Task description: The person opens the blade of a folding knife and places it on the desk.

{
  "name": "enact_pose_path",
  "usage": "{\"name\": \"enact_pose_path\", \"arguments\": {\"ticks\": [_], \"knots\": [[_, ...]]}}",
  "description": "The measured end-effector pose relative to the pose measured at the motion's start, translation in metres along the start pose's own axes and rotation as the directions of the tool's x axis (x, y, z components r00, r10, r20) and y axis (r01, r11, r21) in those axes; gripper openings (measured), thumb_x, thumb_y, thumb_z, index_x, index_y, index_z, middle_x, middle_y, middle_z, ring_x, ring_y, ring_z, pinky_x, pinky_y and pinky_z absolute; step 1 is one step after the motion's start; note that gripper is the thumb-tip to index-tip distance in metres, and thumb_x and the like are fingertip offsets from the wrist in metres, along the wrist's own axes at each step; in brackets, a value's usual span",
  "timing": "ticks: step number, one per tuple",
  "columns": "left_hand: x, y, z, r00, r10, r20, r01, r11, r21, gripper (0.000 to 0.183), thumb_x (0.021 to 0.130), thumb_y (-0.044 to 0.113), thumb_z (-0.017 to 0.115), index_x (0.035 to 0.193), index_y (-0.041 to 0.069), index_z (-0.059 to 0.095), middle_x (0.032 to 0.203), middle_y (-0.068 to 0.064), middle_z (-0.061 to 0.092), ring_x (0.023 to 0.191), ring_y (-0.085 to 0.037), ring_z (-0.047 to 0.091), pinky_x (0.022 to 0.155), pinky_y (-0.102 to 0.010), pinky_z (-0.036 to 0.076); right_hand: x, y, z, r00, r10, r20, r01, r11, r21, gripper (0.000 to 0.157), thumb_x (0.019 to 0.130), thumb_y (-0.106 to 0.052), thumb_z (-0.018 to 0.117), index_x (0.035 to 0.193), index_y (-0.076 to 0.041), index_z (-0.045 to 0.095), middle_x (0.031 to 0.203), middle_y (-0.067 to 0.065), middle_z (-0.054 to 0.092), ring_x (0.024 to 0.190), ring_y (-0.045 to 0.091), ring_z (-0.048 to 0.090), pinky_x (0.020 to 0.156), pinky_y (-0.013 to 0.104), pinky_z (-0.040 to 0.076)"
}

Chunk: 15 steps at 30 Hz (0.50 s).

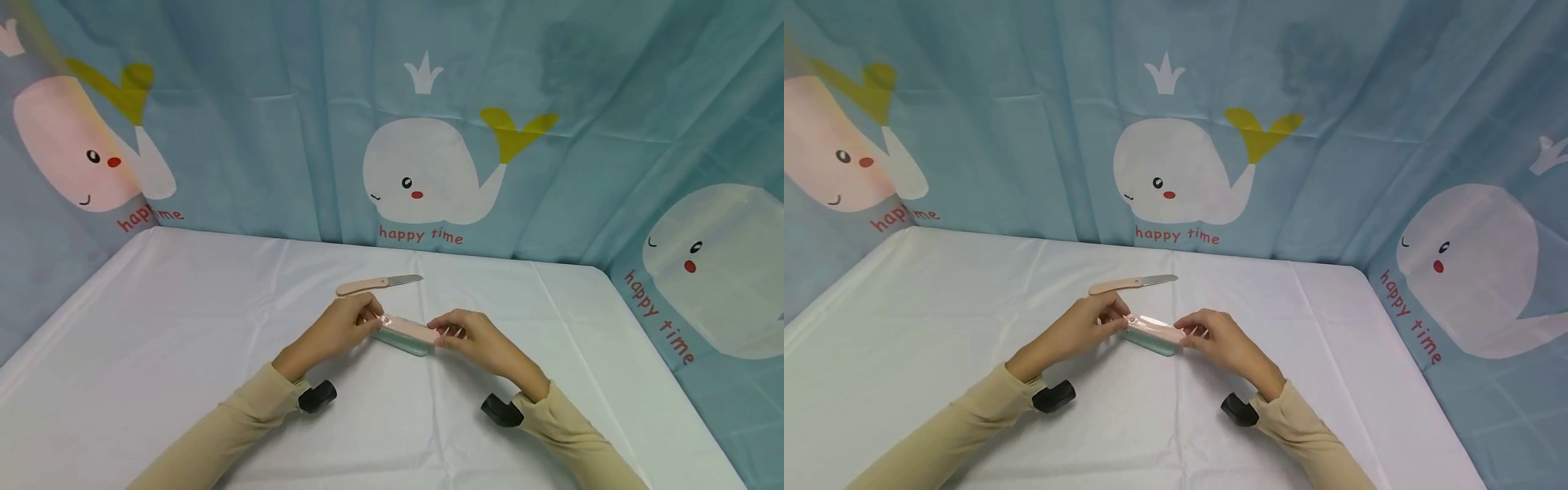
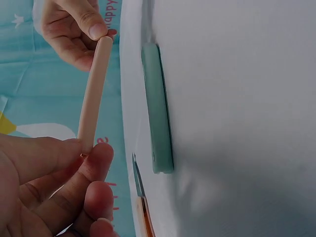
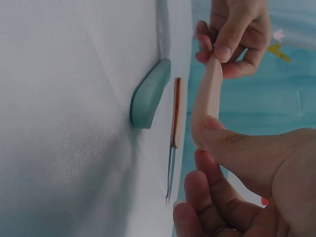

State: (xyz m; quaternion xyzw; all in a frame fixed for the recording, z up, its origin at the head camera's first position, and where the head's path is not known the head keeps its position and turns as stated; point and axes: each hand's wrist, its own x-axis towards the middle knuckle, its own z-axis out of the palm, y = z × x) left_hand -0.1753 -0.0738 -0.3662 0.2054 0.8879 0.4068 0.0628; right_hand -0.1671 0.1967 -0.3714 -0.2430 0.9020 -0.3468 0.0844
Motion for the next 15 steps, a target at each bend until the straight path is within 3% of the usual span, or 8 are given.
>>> {"name": "enact_pose_path", "arguments": {"ticks": [8,15], "knots": [[-0.012,0.001,0.003,1.000,0.019,-0.020,-0.018,1.000,0.020,0.009,0.095,0.011,0.064,0.103,0.007,0.066,0.091,-0.002,0.071,0.077,-0.010,0.055,0.067,-0.024,0.045,-0.013,-0.006,0.004,1.000,-0.029,0.006,0.029,0.998,0.053,0.025,0.092,-0.017,0.070,0.116,-0.008,0.070,0.099,0.000,0.070,0.086,0.007,0.061,0.079,0.024,0.051],[-0.023,0.001,0.007,0.999,0.025,-0.038,-0.025,0.999,-0.019,0.008,0.094,0.009,0.064,0.101,0.007,0.064,0.088,-0.001,0.069,0.075,-0.010,0.054,0.067,-0.022,0.045,-0.021,-0.010,0.012,0.999,-0.045,0.016,0.043,0.994,0.096,0.026,0.091,-0.019,0.072,0.114,-0.007,0.070,0.095,-0.001,0.070,0.084,0.005,0.060,0.078,0.024,0.051]]}}
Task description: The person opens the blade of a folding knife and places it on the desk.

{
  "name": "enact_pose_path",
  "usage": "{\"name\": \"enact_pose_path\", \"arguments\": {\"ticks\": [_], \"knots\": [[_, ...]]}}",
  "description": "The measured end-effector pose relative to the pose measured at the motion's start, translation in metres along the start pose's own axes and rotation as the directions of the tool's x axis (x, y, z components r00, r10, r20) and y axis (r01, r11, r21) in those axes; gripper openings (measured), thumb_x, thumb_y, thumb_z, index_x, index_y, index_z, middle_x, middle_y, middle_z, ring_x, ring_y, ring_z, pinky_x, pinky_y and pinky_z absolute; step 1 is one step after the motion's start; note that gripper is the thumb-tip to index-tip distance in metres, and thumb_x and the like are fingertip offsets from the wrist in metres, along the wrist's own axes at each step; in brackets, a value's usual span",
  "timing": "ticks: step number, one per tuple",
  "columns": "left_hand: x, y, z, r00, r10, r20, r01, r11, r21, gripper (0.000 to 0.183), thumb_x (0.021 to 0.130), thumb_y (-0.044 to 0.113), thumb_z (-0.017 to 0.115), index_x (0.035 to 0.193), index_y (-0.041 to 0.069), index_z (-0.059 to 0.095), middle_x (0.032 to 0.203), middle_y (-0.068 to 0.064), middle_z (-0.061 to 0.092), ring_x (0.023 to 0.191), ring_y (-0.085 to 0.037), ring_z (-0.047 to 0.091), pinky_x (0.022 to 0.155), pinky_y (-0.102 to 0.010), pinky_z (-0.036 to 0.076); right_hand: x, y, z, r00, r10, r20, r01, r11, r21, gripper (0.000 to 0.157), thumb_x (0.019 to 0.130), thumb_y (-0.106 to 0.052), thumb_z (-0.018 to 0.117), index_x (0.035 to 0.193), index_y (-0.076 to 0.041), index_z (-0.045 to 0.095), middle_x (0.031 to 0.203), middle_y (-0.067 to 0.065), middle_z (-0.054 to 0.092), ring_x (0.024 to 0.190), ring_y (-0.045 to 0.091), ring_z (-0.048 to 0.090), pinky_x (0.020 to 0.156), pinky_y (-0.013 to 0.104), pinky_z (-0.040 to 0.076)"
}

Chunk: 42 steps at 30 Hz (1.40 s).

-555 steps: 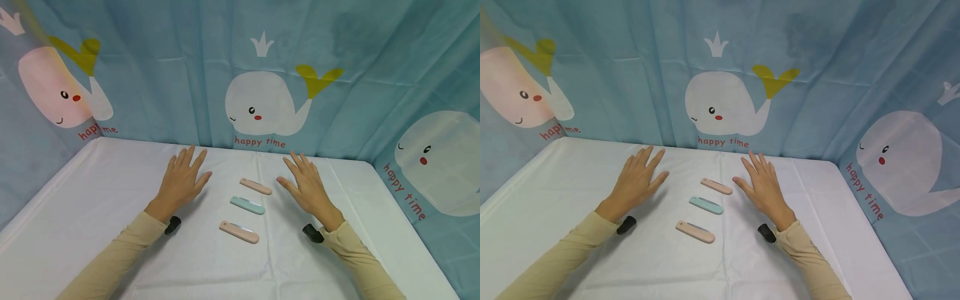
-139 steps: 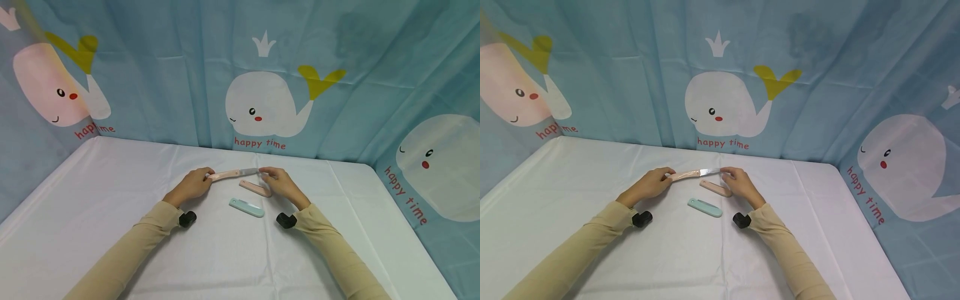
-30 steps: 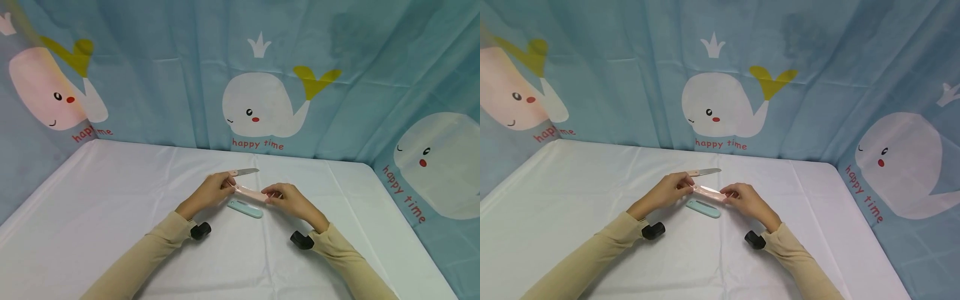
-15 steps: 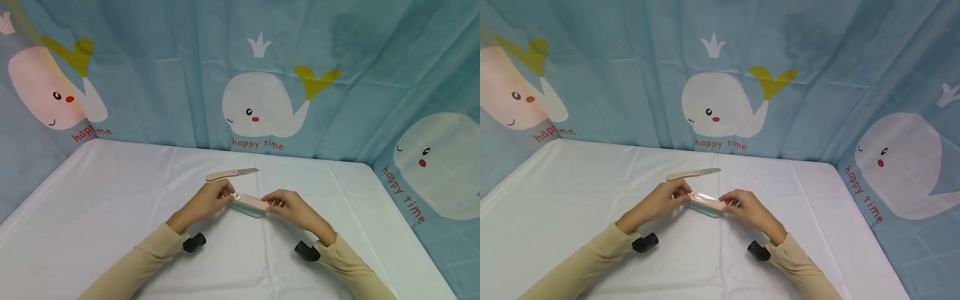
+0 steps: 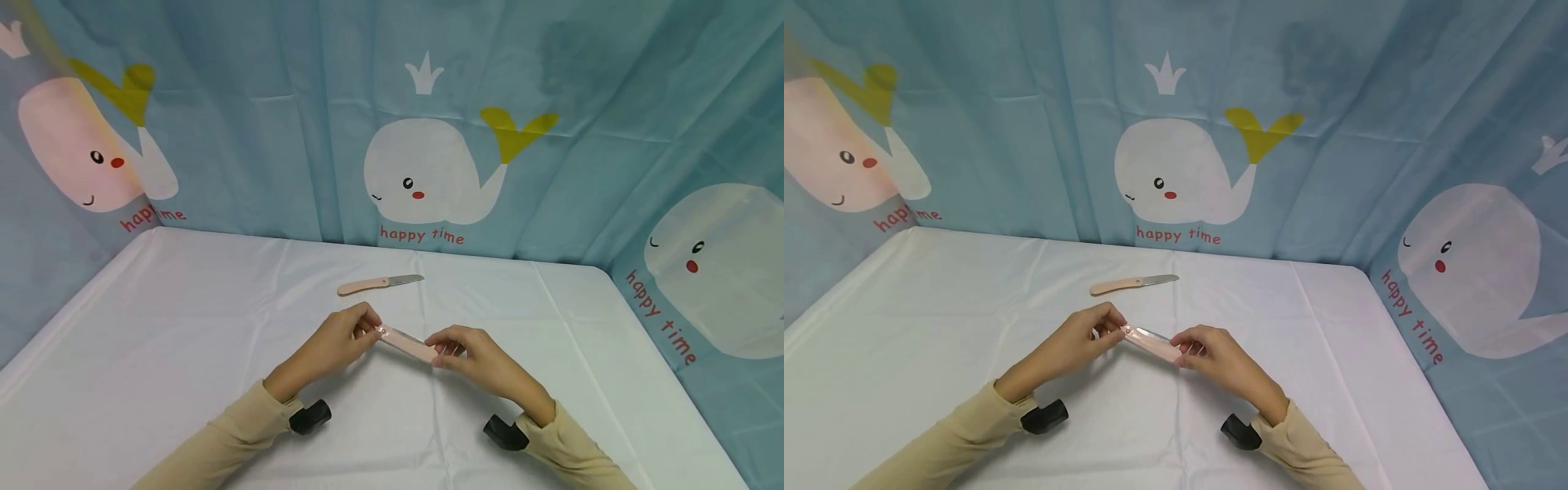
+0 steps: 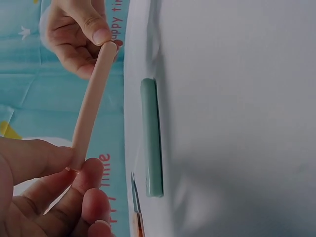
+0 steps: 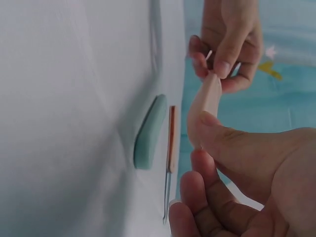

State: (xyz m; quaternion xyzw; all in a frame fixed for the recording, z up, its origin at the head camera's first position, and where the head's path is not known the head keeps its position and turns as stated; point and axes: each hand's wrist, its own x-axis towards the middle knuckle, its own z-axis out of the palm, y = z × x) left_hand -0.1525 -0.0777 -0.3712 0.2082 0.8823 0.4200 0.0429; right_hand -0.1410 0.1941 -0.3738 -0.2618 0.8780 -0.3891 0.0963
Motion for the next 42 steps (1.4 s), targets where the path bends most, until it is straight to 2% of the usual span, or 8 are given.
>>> {"name": "enact_pose_path", "arguments": {"ticks": [6,11,16,21,29,33,37,42], "knots": [[-0.008,-0.002,0.002,1.000,-0.011,0.024,0.013,0.995,-0.097,0.009,0.095,0.010,0.062,0.104,0.007,0.061,0.093,-0.001,0.072,0.079,-0.011,0.057,0.068,-0.022,0.046,-0.004,-0.002,0.006,1.000,-0.006,-0.013,0.006,1.000,0.021,0.025,0.089,-0.019,0.074,0.111,-0.008,0.071,0.093,-0.001,0.069,0.082,0.003,0.059,0.076,0.023,0.051],[-0.010,-0.007,0.003,0.999,-0.026,0.041,0.034,0.978,-0.206,0.015,0.097,0.012,0.059,0.109,0.003,0.058,0.097,-0.007,0.074,0.083,-0.015,0.061,0.068,-0.023,0.046,-0.005,-0.003,0.010,1.000,-0.018,-0.023,0.018,1.000,0.022,0.025,0.088,-0.018,0.075,0.110,-0.007,0.070,0.093,-0.001,0.069,0.082,0.003,0.060,0.075,0.023,0.051],[-0.009,-0.007,0.003,0.996,-0.084,0.039,0.092,0.952,-0.293,0.020,0.098,0.018,0.060,0.114,0.005,0.057,0.097,-0.007,0.076,0.081,-0.016,0.058,0.070,-0.024,0.044,-0.005,-0.006,0.012,0.999,-0.013,-0.050,0.014,1.000,0.023,0.024,0.088,-0.016,0.076,0.110,-0.010,0.070,0.093,-0.002,0.067,0.082,0.003,0.060,0.075,0.023,0.052],[-0.009,-0.004,0.003,0.986,-0.160,0.036,0.162,0.917,-0.365,0.022,0.099,0.022,0.062,0.115,0.009,0.058,0.096,-0.005,0.077,0.080,-0.019,0.058,0.061,-0.023,0.043,-0.003,-0.006,0.015,0.997,-0.025,-0.067,0.027,0.999,0.035,0.023,0.088,-0.017,0.076,0.109,-0.009,0.070,0.091,-0.002,0.068,0.081,0.003,0.060,0.075,0.023,0.052],[-0.009,-0.005,0.010,0.980,-0.198,0.011,0.185,0.897,-0.402,0.032,0.097,0.031,0.064,0.115,0.004,0.061,0.094,-0.015,0.076,0.078,-0.025,0.061,0.057,-0.023,0.043,-0.003,-0.006,0.019,0.993,-0.037,-0.116,0.043,0.998,0.049,0.022,0.087,-0.014,0.076,0.106,-0.007,0.070,0.090,0.000,0.068,0.079,0.003,0.060,0.073,0.022,0.053],[-0.009,-0.003,0.015,0.983,-0.185,0.013,0.174,0.892,-0.417,0.030,0.096,0.028,0.066,0.113,0.004,0.061,0.090,-0.017,0.075,0.069,-0.018,0.055,0.056,-0.022,0.041,-0.002,-0.008,0.022,0.990,-0.020,-0.140,0.028,0.998,0.054,0.017,0.090,-0.016,0.073,0.104,-0.007,0.071,0.091,0.001,0.071,0.079,0.005,0.063,0.074,0.023,0.053],[-0.011,0.001,0.021,0.990,-0.130,0.047,0.137,0.905,-0.402,0.026,0.097,0.025,0.065,0.111,0.004,0.061,0.088,-0.017,0.074,0.060,-0.010,0.044,0.053,-0.020,0.035,-0.001,-0.010,0.024,0.992,0.005,-0.127,0.005,0.997,0.082,0.017,0.095,-0.020,0.067,0.106,-0.008,0.072,0.096,0.004,0.074,0.080,0.010,0.067,0.074,0.022,0.053],[-0.014,0.005,0.022,0.994,-0.105,0.026,0.107,0.911,-0.399,0.026,0.097,0.025,0.065,0.110,0.004,0.061,0.088,-0.015,0.075,0.071,-0.016,0.054,0.065,-0.022,0.039,-0.002,-0.013,0.023,0.996,0.011,-0.091,-0.003,0.997,0.083,0.018,0.097,-0.025,0.065,0.104,-0.011,0.074,0.096,0.002,0.076,0.077,0.009,0.066,0.070,0.022,0.052]]}}
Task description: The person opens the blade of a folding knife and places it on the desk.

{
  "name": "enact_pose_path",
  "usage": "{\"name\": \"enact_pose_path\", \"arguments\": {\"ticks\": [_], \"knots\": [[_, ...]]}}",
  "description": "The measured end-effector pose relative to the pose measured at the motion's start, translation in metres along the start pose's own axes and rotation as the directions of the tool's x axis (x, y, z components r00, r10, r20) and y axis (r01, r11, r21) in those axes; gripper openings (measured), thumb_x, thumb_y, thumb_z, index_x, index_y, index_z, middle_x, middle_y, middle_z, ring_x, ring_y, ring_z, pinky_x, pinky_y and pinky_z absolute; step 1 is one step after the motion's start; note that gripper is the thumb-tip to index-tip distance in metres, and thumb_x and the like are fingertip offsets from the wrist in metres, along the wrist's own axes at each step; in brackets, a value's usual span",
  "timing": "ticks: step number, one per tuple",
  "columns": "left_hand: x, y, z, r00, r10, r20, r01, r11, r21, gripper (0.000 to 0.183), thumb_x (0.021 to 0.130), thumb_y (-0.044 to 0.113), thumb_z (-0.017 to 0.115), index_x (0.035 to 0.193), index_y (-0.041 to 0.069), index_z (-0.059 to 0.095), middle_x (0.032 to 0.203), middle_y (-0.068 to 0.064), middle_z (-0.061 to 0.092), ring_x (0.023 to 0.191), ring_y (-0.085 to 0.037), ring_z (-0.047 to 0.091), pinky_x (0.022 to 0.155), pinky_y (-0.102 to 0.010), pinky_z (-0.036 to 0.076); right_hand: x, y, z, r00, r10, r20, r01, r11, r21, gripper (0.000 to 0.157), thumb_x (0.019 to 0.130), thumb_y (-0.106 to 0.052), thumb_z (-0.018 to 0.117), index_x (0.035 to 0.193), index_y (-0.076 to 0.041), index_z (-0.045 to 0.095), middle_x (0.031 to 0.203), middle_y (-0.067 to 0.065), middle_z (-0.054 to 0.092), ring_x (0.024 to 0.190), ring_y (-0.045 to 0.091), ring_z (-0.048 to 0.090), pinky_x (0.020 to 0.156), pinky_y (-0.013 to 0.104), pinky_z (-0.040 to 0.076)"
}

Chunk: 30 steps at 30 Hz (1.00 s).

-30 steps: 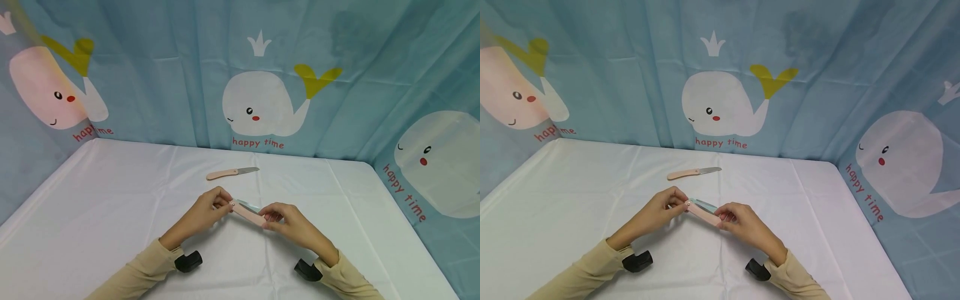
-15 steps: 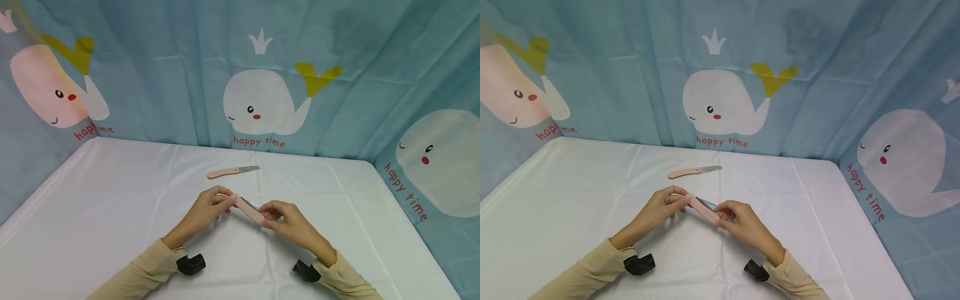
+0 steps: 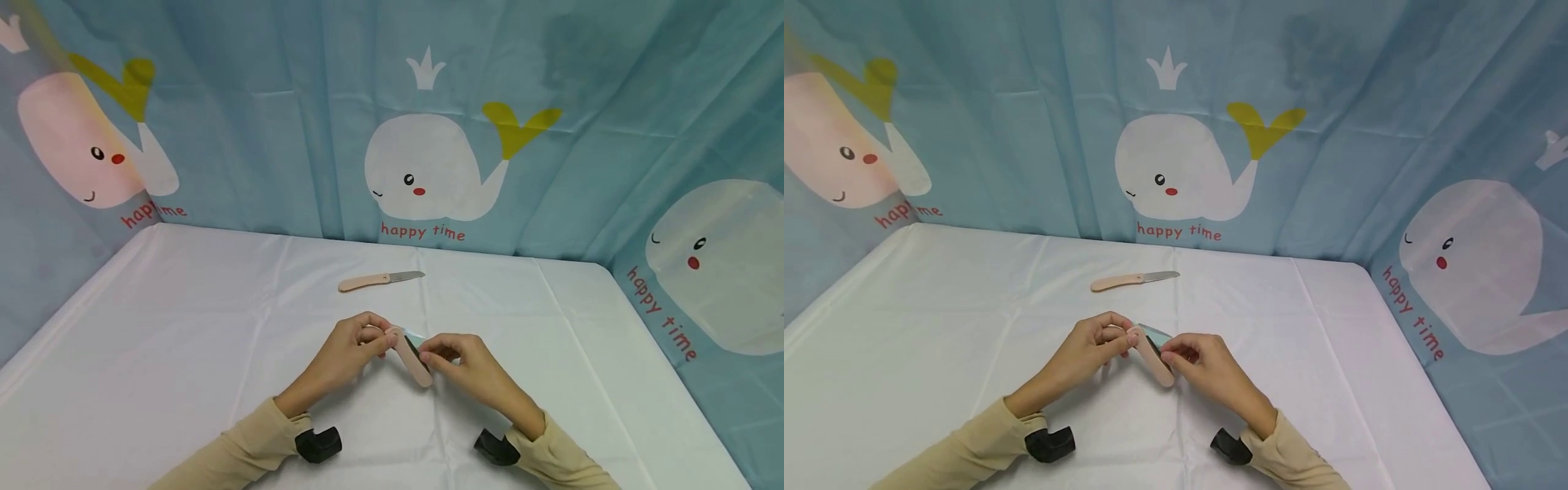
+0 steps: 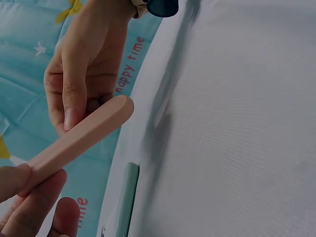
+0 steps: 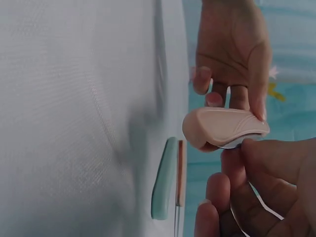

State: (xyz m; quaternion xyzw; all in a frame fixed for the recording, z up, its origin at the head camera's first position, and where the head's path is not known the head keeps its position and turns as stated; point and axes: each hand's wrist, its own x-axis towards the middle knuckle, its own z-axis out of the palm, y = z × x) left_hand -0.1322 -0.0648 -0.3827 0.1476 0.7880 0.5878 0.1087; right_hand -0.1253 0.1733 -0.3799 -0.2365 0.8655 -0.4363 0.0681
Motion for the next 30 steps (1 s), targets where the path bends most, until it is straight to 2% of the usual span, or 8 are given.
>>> {"name": "enact_pose_path", "arguments": {"ticks": [3,8,12,19,23,30], "knots": [[-0.001,0.001,0.000,1.000,-0.001,-0.002,0.001,1.000,0.002,0.027,0.096,0.028,0.066,0.111,0.005,0.062,0.090,-0.009,0.076,0.081,-0.019,0.058,0.075,-0.025,0.043,0.000,-0.002,0.000,1.000,0.008,0.019,-0.008,1.000,-0.005,0.017,0.096,-0.025,0.066,0.103,-0.012,0.075,0.093,-0.001,0.076,0.077,0.005,0.065,0.071,0.023,0.052],[-0.001,0.001,0.001,1.000,-0.010,-0.003,0.010,1.000,0.014,0.028,0.096,0.032,0.066,0.111,0.009,0.063,0.089,-0.004,0.077,0.081,-0.015,0.058,0.074,-0.026,0.043,0.000,-0.003,0.002,0.999,0.017,0.033,-0.017,1.000,-0.011,0.014,0.095,-0.023,0.068,0.101,-0.013,0.075,0.088,-0.004,0.075,0.077,0.001,0.064,0.072,0.023,0.052],[-0.002,0.001,0.003,1.000,-0.010,0.006,0.010,1.000,0.016,0.027,0.096,0.031,0.066,0.111,0.009,0.063,0.089,-0.010,0.076,0.080,-0.015,0.057,0.072,-0.024,0.043,-0.001,-0.004,0.003,0.999,0.024,0.036,-0.024,1.000,-0.002,0.014,0.096,-0.025,0.066,0.100,-0.014,0.074,0.088,-0.004,0.074,0.077,0.002,0.064,0.072,0.023,0.052],[-0.004,-0.004,0.011,0.992,-0.007,0.129,0.001,0.999,0.043,0.024,0.094,0.027,0.068,0.108,0.008,0.064,0.087,-0.001,0.077,0.079,-0.008,0.053,0.071,-0.022,0.040,-0.001,-0.003,0.003,0.999,0.046,0.019,-0.047,0.997,0.068,0.016,0.098,-0.023,0.063,0.097,-0.009,0.071,0.088,0.002,0.073,0.079,0.003,0.064,0.072,0.022,0.051],[-0.004,-0.006,0.015,0.982,-0.003,0.191,-0.003,1.000,0.030,0.022,0.094,0.027,0.068,0.106,0.008,0.066,0.084,-0.002,0.076,0.073,-0.005,0.049,0.066,-0.020,0.039,-0.001,-0.003,0.005,0.998,0.060,0.033,-0.064,0.991,0.122,0.016,0.098,-0.019,0.063,0.098,-0.004,0.069,0.090,0.008,0.072,0.078,0.004,0.063,0.072,0.022,0.051],[-0.005,-0.005,0.016,0.978,-0.005,0.208,-0.010,0.998,0.069,0.021,0.096,0.027,0.066,0.105,0.008,0.065,0.080,-0.002,0.075,0.065,-0.004,0.044,0.062,-0.020,0.037,-0.002,-0.006,0.007,0.996,0.076,0.046,-0.082,0.987,0.140,0.015,0.098,-0.017,0.062,0.098,-0.003,0.066,0.089,0.008,0.070,0.077,0.003,0.061,0.070,0.021,0.050]]}}
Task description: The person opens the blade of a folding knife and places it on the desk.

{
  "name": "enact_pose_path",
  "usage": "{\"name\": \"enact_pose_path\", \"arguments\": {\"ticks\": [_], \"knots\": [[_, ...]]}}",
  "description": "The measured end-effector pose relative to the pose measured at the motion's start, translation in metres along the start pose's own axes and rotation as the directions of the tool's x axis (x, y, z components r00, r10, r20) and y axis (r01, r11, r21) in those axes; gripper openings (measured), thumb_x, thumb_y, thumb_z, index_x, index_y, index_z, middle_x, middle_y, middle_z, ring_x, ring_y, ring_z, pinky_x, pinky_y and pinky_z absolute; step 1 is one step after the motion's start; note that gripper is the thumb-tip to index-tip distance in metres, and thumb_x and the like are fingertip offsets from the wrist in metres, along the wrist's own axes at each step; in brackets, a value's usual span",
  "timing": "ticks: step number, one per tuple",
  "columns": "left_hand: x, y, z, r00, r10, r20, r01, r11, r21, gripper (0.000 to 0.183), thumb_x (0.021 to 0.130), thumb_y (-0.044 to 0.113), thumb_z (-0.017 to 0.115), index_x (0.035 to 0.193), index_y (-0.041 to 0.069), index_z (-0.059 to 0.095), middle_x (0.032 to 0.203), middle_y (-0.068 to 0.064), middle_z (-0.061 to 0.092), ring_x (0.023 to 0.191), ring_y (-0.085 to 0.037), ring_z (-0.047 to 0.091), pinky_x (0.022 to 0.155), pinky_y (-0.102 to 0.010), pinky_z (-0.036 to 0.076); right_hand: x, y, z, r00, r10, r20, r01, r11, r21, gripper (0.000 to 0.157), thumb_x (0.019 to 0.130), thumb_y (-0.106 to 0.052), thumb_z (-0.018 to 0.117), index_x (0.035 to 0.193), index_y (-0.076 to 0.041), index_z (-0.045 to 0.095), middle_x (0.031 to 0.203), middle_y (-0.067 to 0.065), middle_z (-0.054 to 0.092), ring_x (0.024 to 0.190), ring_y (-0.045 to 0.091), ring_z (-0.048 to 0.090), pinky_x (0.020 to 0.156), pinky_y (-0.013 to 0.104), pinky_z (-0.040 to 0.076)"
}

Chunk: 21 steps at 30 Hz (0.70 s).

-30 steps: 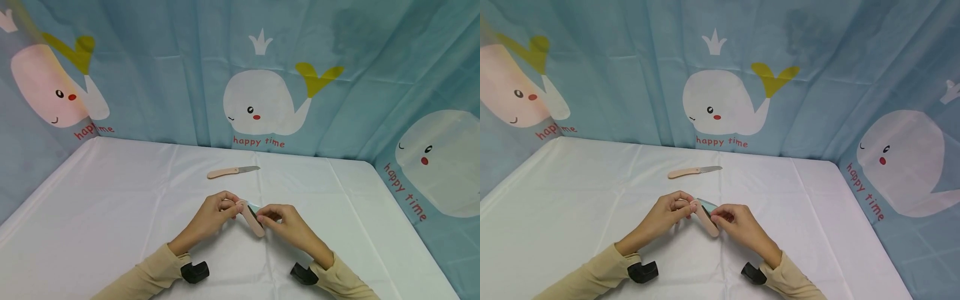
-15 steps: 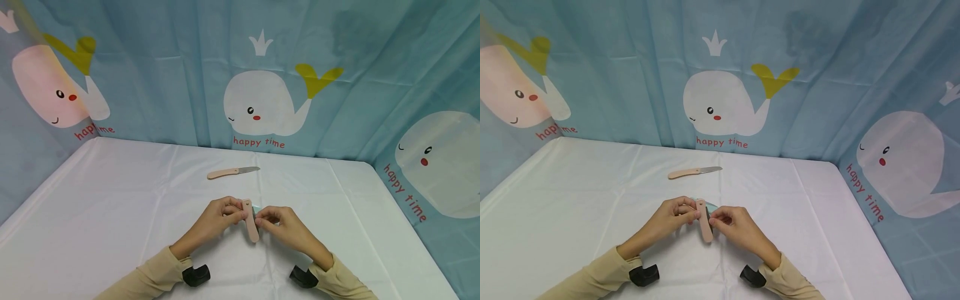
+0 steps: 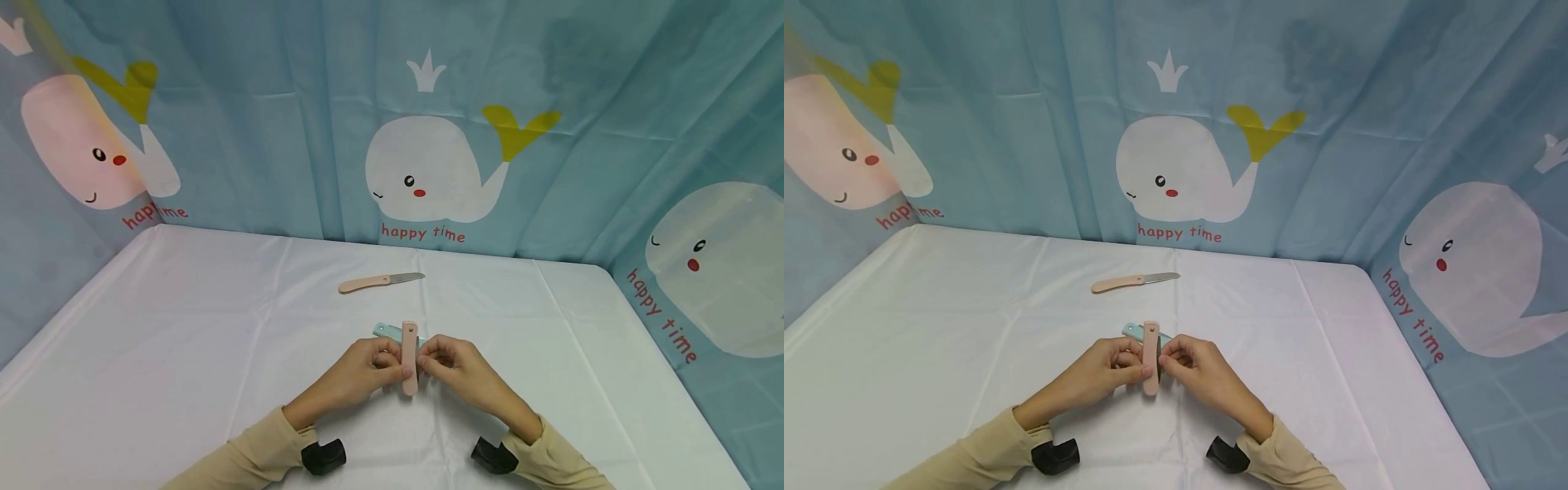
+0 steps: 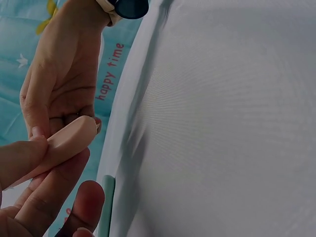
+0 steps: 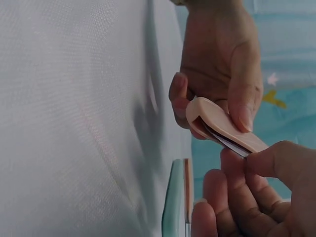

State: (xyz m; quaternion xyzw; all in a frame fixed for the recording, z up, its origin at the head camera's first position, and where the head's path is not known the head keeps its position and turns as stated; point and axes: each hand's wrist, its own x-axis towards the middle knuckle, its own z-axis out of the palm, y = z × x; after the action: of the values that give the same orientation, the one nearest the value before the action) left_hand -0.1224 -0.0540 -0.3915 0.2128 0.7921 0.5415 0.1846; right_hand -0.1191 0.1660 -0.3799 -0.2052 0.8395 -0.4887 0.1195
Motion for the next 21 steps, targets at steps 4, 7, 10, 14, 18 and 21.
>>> {"name": "enact_pose_path", "arguments": {"ticks": [4,7,10,14,18,21], "knots": [[0.000,0.001,-0.001,1.000,0.007,0.003,-0.007,1.000,0.016,0.021,0.096,0.027,0.066,0.104,0.008,0.066,0.078,-0.003,0.075,0.064,-0.004,0.040,0.062,-0.020,0.035,0.000,-0.001,0.000,1.000,0.001,0.010,-0.002,1.000,0.012,0.013,0.099,-0.014,0.061,0.098,-0.002,0.065,0.088,0.009,0.069,0.075,0.004,0.060,0.068,0.021,0.049],[0.000,0.002,-0.001,1.000,0.010,0.004,-0.010,1.000,0.023,0.020,0.096,0.026,0.066,0.104,0.008,0.066,0.078,-0.003,0.075,0.063,-0.004,0.040,0.062,-0.020,0.034,-0.001,-0.001,-0.001,1.000,-0.004,0.017,0.004,1.000,0.008,0.013,0.099,-0.014,0.061,0.098,-0.002,0.065,0.088,0.009,0.068,0.075,0.003,0.059,0.068,0.021,0.049],[0.000,0.003,-0.002,1.000,0.013,0.001,-0.013,0.999,0.039,0.019,0.095,0.026,0.066,0.103,0.009,0.068,0.080,-0.001,0.075,0.066,-0.005,0.042,0.062,-0.020,0.035,-0.001,-0.001,-0.004,1.000,-0.012,0.024,0.012,1.000,-0.004,0.013,0.099,-0.015,0.061,0.098,-0.002,0.065,0.088,0.008,0.068,0.076,0.003,0.059,0.069,0.021,0.049],[0.000,0.003,-0.004,1.000,0.022,-0.004,-0.022,0.998,0.053,0.018,0.095,0.025,0.066,0.103,0.009,0.068,0.083,0.003,0.075,0.073,-0.007,0.047,0.064,-0.021,0.037,-0.001,0.000,-0.008,0.999,-0.026,0.019,0.026,0.999,-0.022,0.012,0.099,-0.014,0.061,0.097,-0.002,0.065,0.086,0.006,0.068,0.077,0.004,0.060,0.070,0.021,0.050],[0.000,0.002,-0.005,1.000,0.021,-0.005,-0.021,0.998,0.058,0.018,0.096,0.024,0.066,0.105,0.008,0.067,0.081,0.003,0.075,0.072,-0.007,0.048,0.063,-0.021,0.037,0.000,0.002,-0.010,0.999,-0.030,0.026,0.031,0.999,-0.016,0.014,0.099,-0.014,0.061,0.098,0.000,0.065,0.086,0.008,0.067,0.077,0.008,0.061,0.071,0.021,0.050],[-0.001,0.001,-0.006,1.000,0.021,-0.015,-0.021,0.998,0.053,0.017,0.095,0.022,0.066,0.106,0.008,0.067,0.081,0.002,0.076,0.074,-0.007,0.051,0.065,-0.021,0.039,0.001,0.004,-0.010,0.999,-0.020,0.043,0.020,1.000,-0.002,0.018,0.100,-0.016,0.060,0.101,0.002,0.065,0.087,0.010,0.068,0.078,0.008,0.062,0.071,0.022,0.051]]}}
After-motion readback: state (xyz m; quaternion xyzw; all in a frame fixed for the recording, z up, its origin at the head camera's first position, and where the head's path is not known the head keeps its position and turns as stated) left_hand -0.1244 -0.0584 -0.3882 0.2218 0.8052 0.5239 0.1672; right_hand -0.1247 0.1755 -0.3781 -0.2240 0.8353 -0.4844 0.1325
